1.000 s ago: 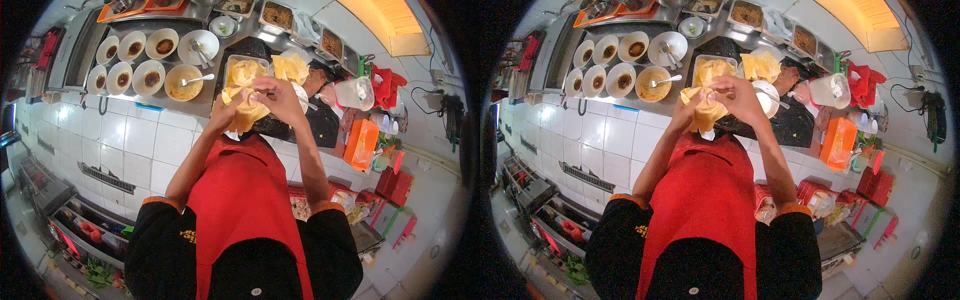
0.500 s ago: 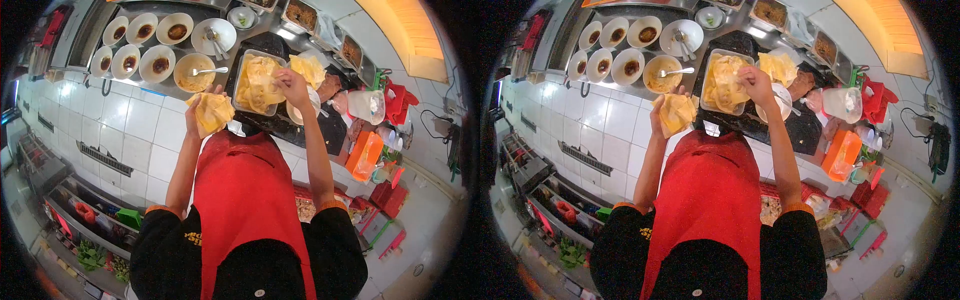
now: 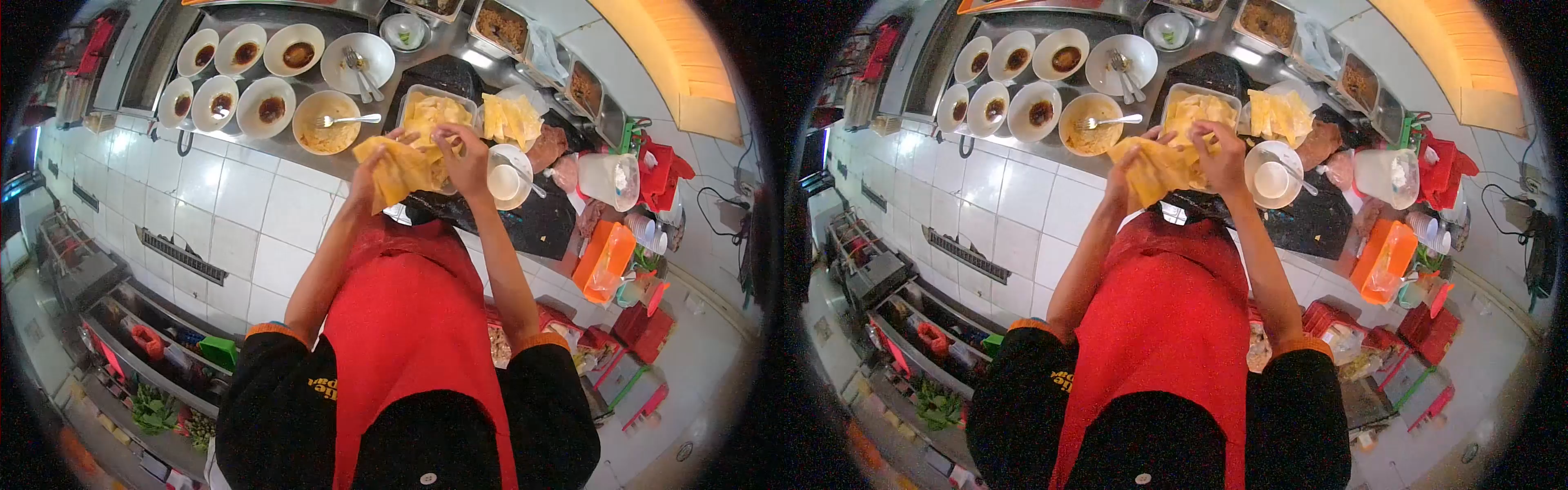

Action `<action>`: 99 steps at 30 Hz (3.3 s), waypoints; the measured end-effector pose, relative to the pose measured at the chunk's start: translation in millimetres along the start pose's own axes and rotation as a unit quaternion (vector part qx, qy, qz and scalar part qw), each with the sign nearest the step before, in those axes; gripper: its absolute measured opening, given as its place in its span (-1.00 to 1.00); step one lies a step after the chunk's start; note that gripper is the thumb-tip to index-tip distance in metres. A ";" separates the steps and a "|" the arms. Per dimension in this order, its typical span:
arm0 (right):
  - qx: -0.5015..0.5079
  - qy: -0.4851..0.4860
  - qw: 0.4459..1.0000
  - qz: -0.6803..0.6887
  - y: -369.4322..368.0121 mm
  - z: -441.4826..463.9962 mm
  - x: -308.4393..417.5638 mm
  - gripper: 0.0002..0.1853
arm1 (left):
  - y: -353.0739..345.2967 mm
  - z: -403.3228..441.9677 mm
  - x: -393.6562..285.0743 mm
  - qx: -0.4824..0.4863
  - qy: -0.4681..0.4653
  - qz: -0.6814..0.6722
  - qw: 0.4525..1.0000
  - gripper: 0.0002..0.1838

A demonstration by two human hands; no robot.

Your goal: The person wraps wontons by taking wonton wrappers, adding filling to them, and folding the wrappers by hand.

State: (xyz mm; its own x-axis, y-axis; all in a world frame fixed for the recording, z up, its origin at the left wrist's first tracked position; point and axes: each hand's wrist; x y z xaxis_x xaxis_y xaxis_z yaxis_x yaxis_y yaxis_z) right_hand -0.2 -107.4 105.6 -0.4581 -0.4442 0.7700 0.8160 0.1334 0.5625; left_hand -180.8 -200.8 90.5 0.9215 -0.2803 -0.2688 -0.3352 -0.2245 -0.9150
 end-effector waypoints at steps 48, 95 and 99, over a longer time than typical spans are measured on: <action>0.037 -0.078 0.989 -0.123 91.9 -88.9 7.9 -0.54 | -24.3 17.8 56.6 -0.107 0.078 0.317 0.939 -0.49; 0.159 -0.139 0.969 0.129 -10.0 -10.5 -45.8 -0.74 | 34.4 -35.0 -19.3 -0.042 0.016 -0.049 0.998 -0.40; -0.045 0.058 0.992 -0.105 -26.5 -22.4 -44.1 -0.74 | 20.5 -29.0 -14.7 -0.007 0.027 -0.016 0.999 -0.31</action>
State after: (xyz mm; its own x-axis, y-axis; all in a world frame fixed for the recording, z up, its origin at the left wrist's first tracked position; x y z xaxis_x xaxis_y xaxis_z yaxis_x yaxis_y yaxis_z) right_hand 6.3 -111.2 50.1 -0.5811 -0.5540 0.5962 0.7377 -0.0492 0.6734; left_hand -206.9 -228.4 84.4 0.9204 -0.3217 -0.2221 -0.3079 -0.2465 -0.9189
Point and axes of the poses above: each hand's wrist, its own z-axis towards the middle knuckle, its own y-axis out of the back of the hand, x = y × z, and after that the axes turned 4 degrees about y, right-handed
